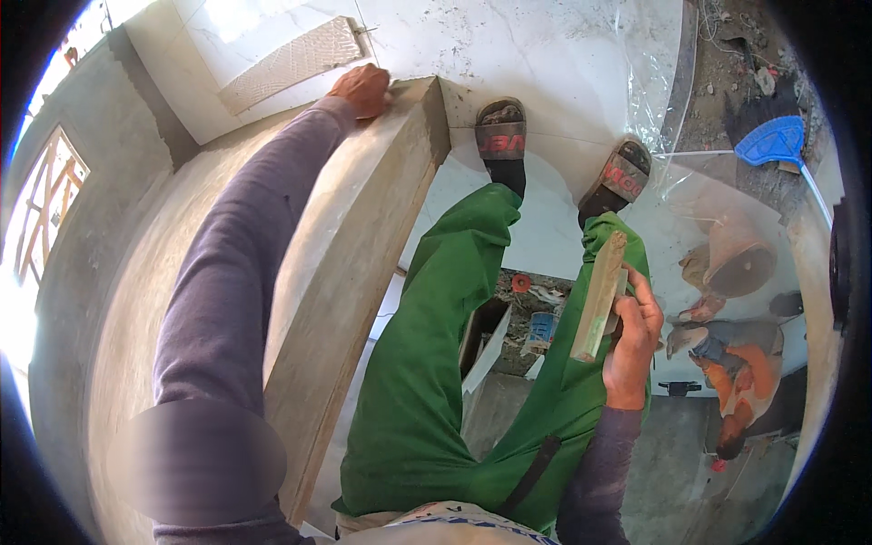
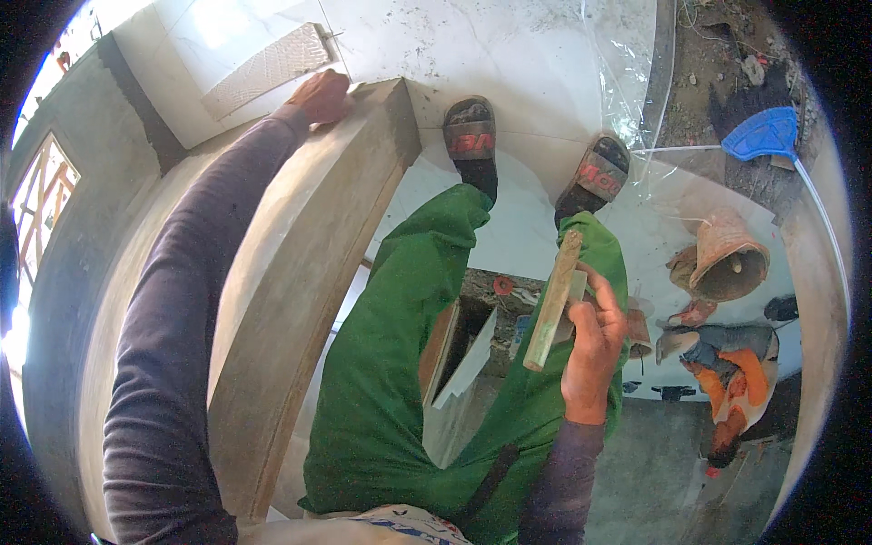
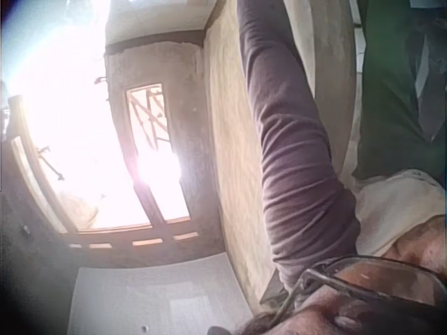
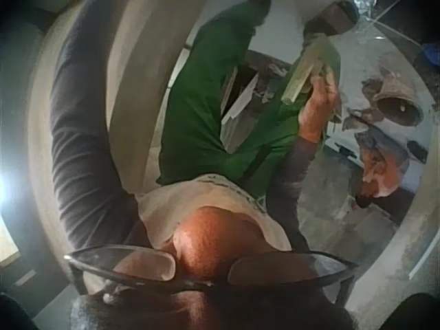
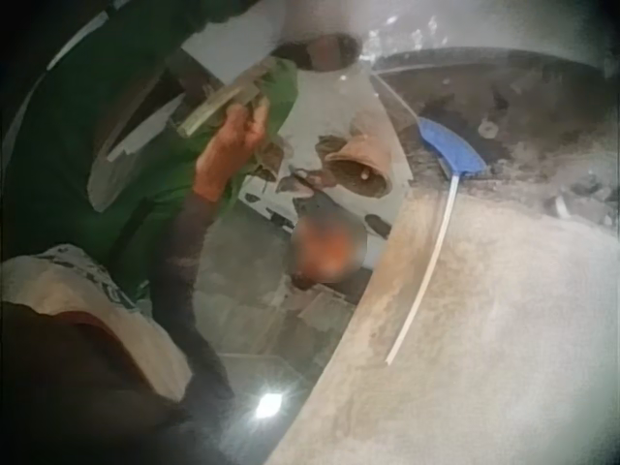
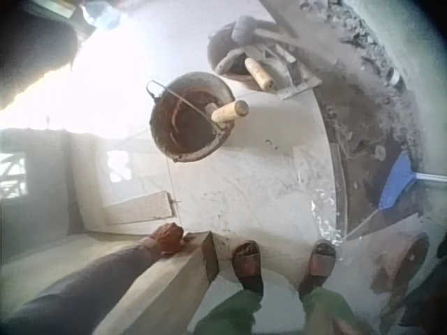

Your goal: The person uses a hammer and chisel to remove tiles from the floor, measures the exposed area with a tape measure, and then uses a sanding block to smooth the edge of a concrete pillar.

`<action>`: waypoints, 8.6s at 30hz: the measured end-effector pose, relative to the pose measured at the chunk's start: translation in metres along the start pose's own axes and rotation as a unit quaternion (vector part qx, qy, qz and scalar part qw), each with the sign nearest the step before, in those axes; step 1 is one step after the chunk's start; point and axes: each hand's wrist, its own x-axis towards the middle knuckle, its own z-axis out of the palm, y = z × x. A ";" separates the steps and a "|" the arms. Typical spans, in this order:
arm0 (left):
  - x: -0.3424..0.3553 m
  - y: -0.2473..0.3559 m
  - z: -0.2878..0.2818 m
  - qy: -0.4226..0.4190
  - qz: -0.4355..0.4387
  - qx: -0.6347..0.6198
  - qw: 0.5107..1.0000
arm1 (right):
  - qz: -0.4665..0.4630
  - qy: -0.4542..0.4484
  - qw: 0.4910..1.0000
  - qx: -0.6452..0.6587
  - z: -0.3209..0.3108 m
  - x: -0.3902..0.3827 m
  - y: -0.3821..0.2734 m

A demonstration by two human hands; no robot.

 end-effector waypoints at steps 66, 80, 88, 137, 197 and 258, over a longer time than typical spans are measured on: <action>-0.344 0.383 -0.063 -0.020 -0.400 -0.481 0.780 | -0.007 -0.149 0.966 -0.210 0.011 -0.020 -0.033; -0.149 0.221 -0.152 0.313 -0.273 -0.731 0.541 | -0.096 -0.104 0.939 -0.313 0.104 0.006 -0.118; -0.015 0.094 -0.324 0.305 -0.065 -0.890 0.333 | -0.151 -0.133 0.843 -0.500 0.114 0.036 -0.147; 0.106 0.445 -0.437 0.131 0.089 -0.679 0.717 | -0.063 -0.168 0.898 -0.402 0.072 0.002 -0.179; -0.188 0.242 -0.071 0.160 -0.151 -0.859 0.463 | -0.135 -0.499 0.684 -0.514 0.338 0.387 -0.041; -0.161 0.350 0.074 0.500 -0.013 -0.789 0.356 | -0.524 -0.529 0.433 -0.508 0.394 0.377 0.033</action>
